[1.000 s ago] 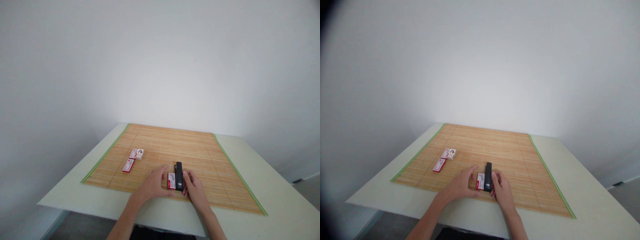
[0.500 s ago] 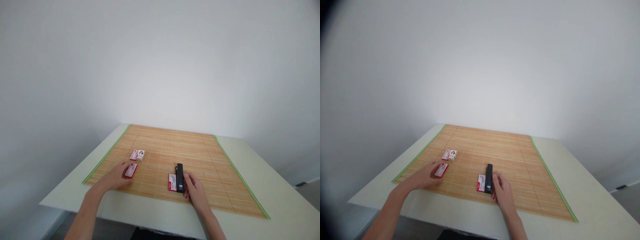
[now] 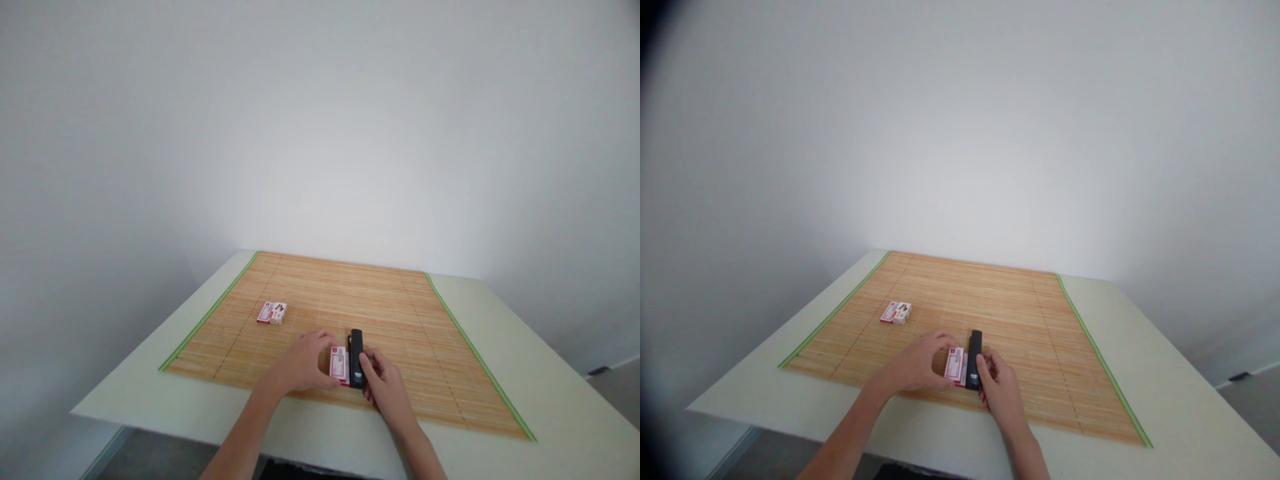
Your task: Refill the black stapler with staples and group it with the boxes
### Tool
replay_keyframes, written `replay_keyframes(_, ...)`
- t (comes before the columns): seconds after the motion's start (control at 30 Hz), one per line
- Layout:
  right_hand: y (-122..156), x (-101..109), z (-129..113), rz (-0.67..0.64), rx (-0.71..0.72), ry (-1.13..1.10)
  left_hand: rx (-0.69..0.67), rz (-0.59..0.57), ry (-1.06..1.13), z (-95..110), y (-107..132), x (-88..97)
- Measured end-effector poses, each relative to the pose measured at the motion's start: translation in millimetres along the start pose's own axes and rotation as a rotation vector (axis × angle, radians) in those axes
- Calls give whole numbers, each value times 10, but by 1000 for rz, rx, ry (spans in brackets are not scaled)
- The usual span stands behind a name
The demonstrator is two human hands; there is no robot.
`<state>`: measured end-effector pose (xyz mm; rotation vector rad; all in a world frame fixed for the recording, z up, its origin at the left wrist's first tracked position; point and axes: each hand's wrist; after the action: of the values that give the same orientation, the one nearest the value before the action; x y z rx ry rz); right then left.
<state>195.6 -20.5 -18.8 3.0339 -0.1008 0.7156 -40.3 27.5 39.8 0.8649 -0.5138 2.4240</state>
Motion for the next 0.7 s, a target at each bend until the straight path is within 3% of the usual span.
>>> replay_keyframes(0.47,1,21,-4,-75,-14,-79,-21,-5,21,-5,-87,-344)
replay_keyframes(0.57,10,26,-4,-76,-25,-86,6,31,82,-81,-26,-173)
replay_keyframes(0.7,9,20,-11,-62,-34,-93,175,407,-42,-548,155,466)
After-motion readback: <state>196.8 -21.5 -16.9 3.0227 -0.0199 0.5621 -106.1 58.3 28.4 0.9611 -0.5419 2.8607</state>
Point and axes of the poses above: each hand's wrist, its own y-axis away from the middle knuckle, its own x-axis out of the back of the hand, z = x × y, and after that the axes turned 7 degrees about y, right-handed
